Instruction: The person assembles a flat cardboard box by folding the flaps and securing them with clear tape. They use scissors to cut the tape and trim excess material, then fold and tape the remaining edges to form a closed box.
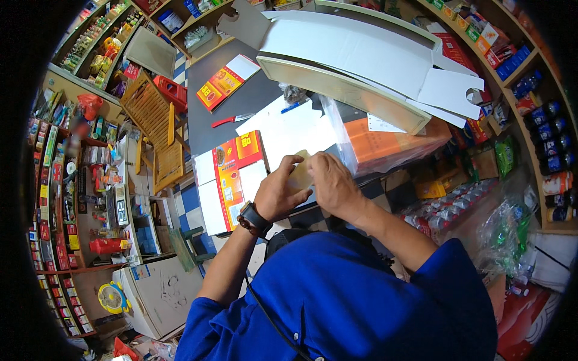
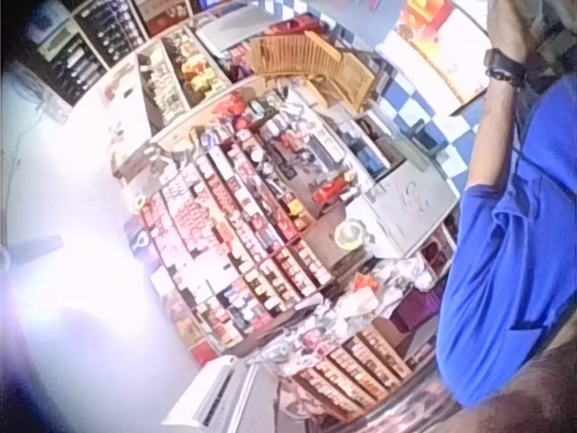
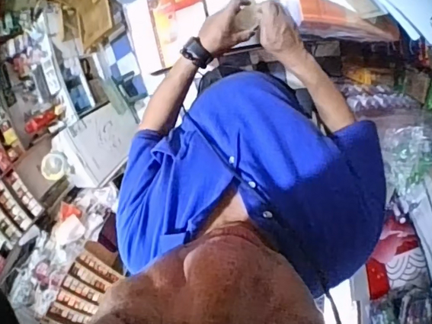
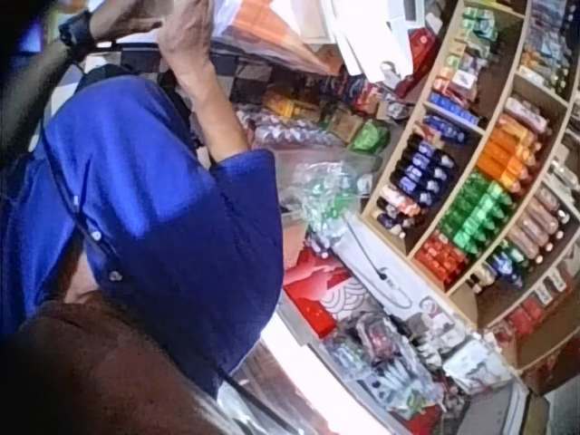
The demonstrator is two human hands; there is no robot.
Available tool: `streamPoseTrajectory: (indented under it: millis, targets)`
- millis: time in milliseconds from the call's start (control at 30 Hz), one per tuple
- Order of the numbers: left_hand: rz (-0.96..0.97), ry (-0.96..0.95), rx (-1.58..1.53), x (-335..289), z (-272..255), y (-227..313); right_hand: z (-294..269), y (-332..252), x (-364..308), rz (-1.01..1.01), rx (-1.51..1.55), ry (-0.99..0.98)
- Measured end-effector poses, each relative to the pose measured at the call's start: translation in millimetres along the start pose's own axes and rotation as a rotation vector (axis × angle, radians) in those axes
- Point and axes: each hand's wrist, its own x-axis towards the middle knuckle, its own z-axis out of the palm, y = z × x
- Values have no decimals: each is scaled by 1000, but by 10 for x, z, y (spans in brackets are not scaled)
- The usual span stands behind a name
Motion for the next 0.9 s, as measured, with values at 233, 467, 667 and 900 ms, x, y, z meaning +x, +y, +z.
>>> streamPoseTrajectory:
  millis: [233,467,667,900]
  targets:
    - [92,-63,2,311,-17,192,-350,167,108,277,210,-11]
    - [146,-38,36,417,29,217,-517,101,140,427,203,2]
    - [11,-190,305,727,141,273,-474,70,132,418,32,127]
    - [-160,-518,574,1234,308,508,-587,284,214,508,-16,216]
